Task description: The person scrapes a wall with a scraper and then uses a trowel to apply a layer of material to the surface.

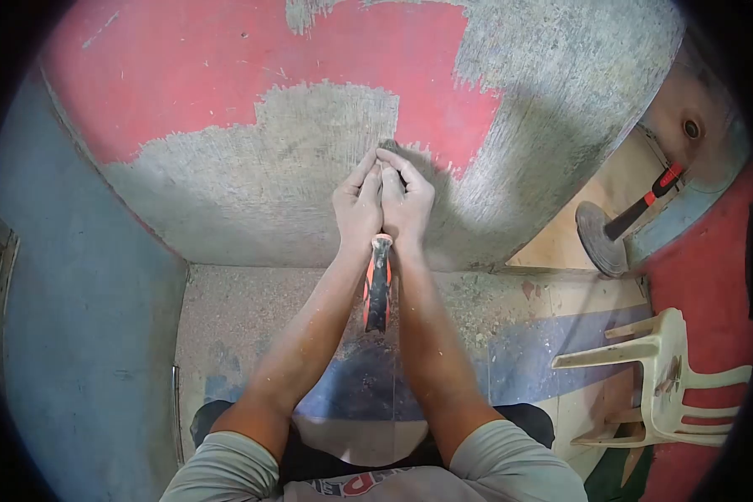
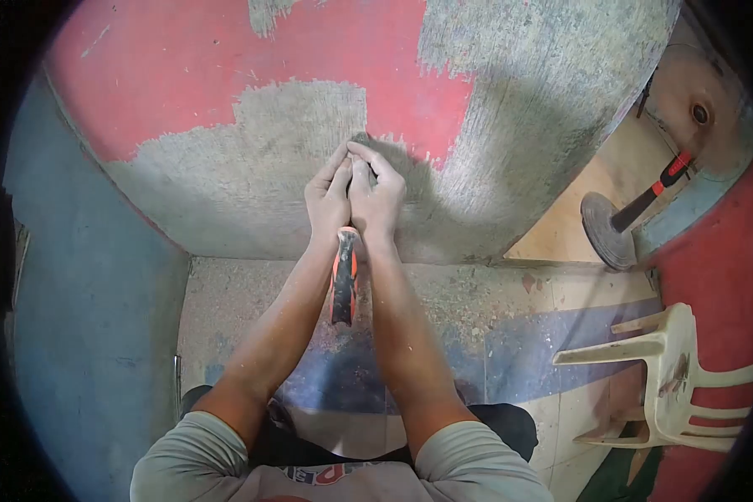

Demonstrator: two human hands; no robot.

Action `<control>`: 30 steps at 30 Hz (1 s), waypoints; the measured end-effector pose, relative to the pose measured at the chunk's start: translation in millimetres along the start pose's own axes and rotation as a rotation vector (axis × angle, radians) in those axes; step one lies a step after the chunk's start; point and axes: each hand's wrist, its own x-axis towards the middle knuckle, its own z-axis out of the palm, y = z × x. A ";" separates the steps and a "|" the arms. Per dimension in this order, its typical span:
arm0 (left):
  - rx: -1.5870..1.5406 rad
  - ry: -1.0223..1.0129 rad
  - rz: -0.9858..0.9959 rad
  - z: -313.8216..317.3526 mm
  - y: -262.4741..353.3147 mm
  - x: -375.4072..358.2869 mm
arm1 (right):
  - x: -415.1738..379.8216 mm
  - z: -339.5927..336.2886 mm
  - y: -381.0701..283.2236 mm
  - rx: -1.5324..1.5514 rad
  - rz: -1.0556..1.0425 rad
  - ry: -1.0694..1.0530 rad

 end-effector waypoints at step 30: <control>0.107 -0.020 0.058 6.4 -6.5 1.5 | 8.9 -11.3 -5.8 -0.020 -0.005 -0.022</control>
